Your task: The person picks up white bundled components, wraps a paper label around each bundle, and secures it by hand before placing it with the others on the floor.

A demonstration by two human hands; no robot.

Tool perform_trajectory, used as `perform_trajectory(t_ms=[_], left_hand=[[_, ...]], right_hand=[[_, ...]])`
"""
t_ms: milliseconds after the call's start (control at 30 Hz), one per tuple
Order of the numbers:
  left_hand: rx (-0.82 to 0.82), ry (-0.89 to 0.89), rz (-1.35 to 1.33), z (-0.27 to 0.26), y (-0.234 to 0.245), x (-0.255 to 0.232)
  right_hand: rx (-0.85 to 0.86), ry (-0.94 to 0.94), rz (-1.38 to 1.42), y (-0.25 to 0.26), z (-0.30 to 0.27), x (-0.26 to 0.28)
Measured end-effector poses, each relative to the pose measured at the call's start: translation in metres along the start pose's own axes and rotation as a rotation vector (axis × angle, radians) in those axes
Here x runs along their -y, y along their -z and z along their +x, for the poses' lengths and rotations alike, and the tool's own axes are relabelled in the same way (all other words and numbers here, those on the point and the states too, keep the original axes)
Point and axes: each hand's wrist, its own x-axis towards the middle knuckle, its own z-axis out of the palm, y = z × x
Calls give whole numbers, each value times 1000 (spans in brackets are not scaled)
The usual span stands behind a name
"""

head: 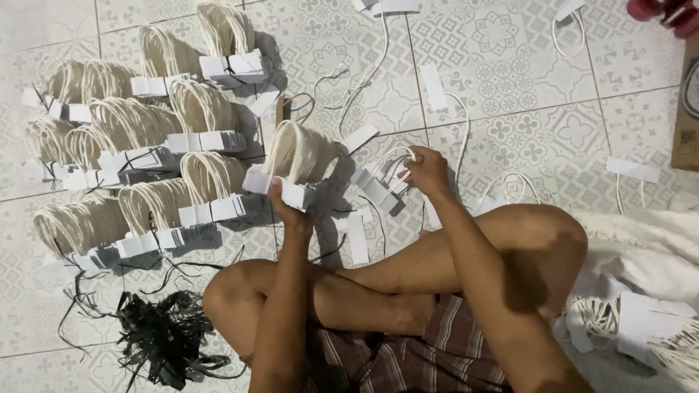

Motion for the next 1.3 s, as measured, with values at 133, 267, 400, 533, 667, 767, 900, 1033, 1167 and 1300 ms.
perform_trajectory(t_ms=[133,267,400,533,667,767,900,1033,1167,1300], left_hand=[[-129,89,-81,-8,-2,-22],[-117,64,-187,-1,8,-12],[-86,47,-62,10,25,10],[-21,-113,38,-31,5,-2],[32,-163,58,-5,27,21],[33,-186,78,-6,32,27],[50,-191,171,-34,25,15],[92,-170,249,-48,26,5],[130,-158,330,-60,28,-6],[131,-172,329,-79,26,-17]], right_hand=[[-7,25,51,-2,5,-17],[-3,108,-103,-2,8,-32],[10,108,-86,0,2,-32],[8,264,-291,12,-29,-8],[-13,469,-751,17,-67,22],[244,639,-856,8,-91,36],[419,624,-1145,-4,-96,13],[439,785,-1300,-18,-81,-14],[460,647,-1276,-20,-68,-29],[463,541,-1193,-1,-80,-13]])
